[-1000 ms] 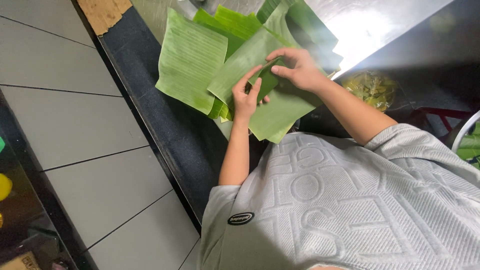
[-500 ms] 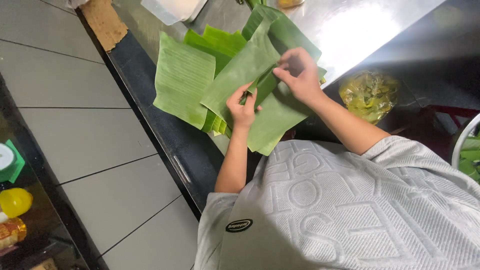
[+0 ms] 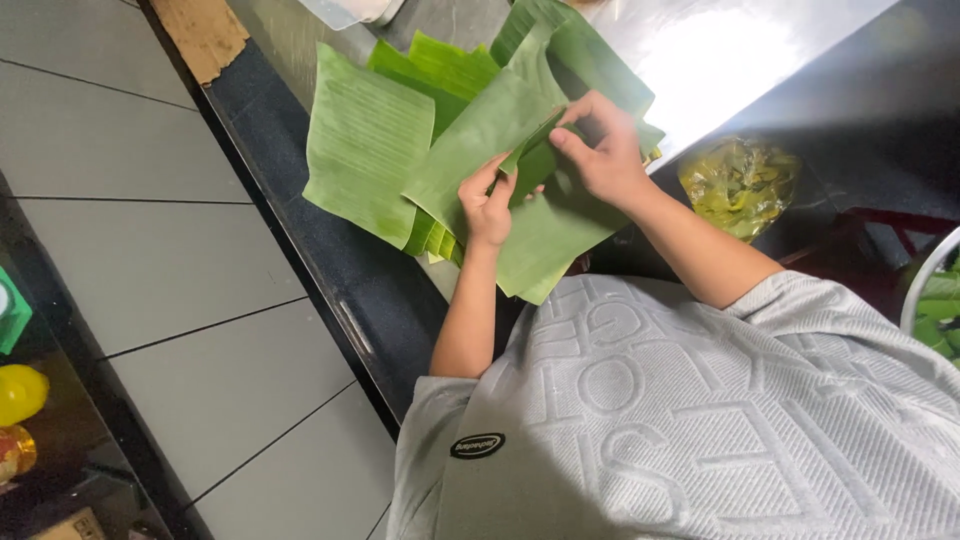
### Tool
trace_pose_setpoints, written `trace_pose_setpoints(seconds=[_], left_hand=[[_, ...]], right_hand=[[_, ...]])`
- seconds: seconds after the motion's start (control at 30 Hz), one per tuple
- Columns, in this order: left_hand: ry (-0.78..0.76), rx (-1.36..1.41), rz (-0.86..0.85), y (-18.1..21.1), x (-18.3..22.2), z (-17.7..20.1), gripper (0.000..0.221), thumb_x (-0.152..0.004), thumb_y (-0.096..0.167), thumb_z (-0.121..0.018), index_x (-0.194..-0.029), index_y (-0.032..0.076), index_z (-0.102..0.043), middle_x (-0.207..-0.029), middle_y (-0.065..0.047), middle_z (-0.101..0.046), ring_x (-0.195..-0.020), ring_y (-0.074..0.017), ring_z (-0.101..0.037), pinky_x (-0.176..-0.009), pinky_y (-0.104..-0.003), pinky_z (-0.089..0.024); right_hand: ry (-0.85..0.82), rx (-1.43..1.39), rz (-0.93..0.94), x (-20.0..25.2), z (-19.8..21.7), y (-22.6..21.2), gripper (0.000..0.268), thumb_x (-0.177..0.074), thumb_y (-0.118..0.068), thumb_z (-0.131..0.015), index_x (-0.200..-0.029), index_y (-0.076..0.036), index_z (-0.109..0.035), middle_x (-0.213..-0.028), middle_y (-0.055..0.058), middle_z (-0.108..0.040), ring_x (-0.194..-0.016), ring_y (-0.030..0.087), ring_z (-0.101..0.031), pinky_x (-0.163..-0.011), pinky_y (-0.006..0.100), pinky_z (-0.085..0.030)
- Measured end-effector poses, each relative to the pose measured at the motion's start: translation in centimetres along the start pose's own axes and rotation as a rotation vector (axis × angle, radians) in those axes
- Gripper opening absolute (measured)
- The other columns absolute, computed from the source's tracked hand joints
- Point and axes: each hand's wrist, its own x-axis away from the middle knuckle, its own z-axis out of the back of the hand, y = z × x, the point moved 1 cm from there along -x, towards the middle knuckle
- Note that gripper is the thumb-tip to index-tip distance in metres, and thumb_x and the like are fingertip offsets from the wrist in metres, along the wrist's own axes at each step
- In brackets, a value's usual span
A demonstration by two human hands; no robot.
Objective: Wrapping food portions into banana leaves by folding and rolling them.
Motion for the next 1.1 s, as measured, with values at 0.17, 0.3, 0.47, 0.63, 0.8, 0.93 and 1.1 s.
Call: trace_pose_setpoints(seconds=[0.17, 0.3, 0.47, 0.63, 0.8, 0.93, 1.1], left_hand=[[-0.023, 0.015, 0.025, -1.4, 0.3, 1.4, 0.036, -0.093, 0.000, -0.054, -0.125, -0.002, -0.070, -0.121, -0.018, -0.073, -0.107, -0.0275, -0.072, -0.084, -0.039, -0.066], [-0.038, 0.201, 0.167, -0.4, 0.3, 1.6, 0.032, -0.099, 0.006, -0.058, -0.128, 0.000, -0.069, -0.095, -0.018, -0.073, -0.079, -0.0306, -0.073, -0.061, -0.040, -0.071], [-0.119, 0.214, 0.194, 1.8, 0.0, 1.4, 0.036, -0.100, 0.002, -0.056, -0.135, 0.001, -0.064, -0.115, -0.019, -0.068, -0.091, -0.0337, -0.074, -0.067, -0.041, -0.071], [-0.223, 0.251, 0.349, 3.0, -0.1, 1.5, 0.044, -0.097, -0.001, -0.056, -0.141, 0.001, -0.058, -0.132, -0.020, -0.068, -0.093, -0.0404, -0.079, -0.066, -0.039, -0.070], [-0.231, 0.191, 0.208, 3.3, 0.2, 1.3, 0.026, -0.103, 0.001, -0.057, -0.126, 0.000, -0.069, -0.111, -0.024, -0.073, -0.089, -0.0424, -0.079, -0.064, -0.035, -0.069], [-0.314, 0.239, 0.229, 3.2, -0.2, 1.8, 0.033, -0.101, -0.001, -0.063, -0.135, 0.001, -0.063, -0.121, -0.025, -0.070, -0.096, -0.0404, -0.077, -0.073, -0.038, -0.072], [-0.395, 0.152, 0.158, 4.2, -0.7, 2.1, 0.051, -0.103, 0.020, -0.054, -0.147, -0.006, -0.051, -0.151, -0.022, -0.054, -0.146, -0.0283, -0.050, -0.126, -0.039, -0.039]], right_hand=[[-0.020, -0.041, -0.032, 0.0, -0.2, -0.2, 0.016, -0.107, -0.018, -0.066, -0.103, -0.009, -0.053, -0.107, 0.012, -0.068, -0.105, 0.025, -0.067, -0.093, 0.040, -0.056], [0.030, -0.034, -0.050, 0.3, -0.1, 2.0, 0.017, -0.106, -0.017, -0.071, -0.101, -0.012, -0.055, -0.095, 0.004, -0.058, -0.086, 0.016, -0.054, -0.080, 0.032, -0.047], [0.016, -0.259, -0.172, 0.2, -0.7, 0.3, 0.029, -0.106, -0.017, -0.066, -0.127, -0.011, -0.047, -0.110, 0.023, -0.071, -0.102, 0.032, -0.072, -0.081, 0.042, -0.067], [-0.010, -0.181, -0.129, 0.3, -0.4, 1.0, 0.012, -0.107, -0.008, -0.063, -0.118, -0.003, -0.060, -0.110, 0.016, -0.070, -0.108, 0.026, -0.071, -0.099, 0.037, -0.061], [-0.088, -0.158, -0.170, -0.2, 0.1, -0.2, 0.011, -0.108, -0.017, -0.064, -0.108, -0.007, -0.060, -0.107, 0.013, -0.071, -0.104, 0.025, -0.072, -0.093, 0.040, -0.064], [-0.077, -0.162, -0.132, -0.1, 0.3, 0.6, 0.006, -0.107, -0.010, -0.065, -0.108, -0.006, -0.060, -0.103, 0.014, -0.071, -0.100, 0.024, -0.072, -0.090, 0.037, -0.064], [-0.084, 0.056, -0.067, 0.2, 0.4, 0.4, 0.006, -0.106, -0.009, -0.067, -0.107, -0.003, -0.064, -0.103, 0.011, -0.071, -0.098, 0.022, -0.070, -0.093, 0.035, -0.059]])
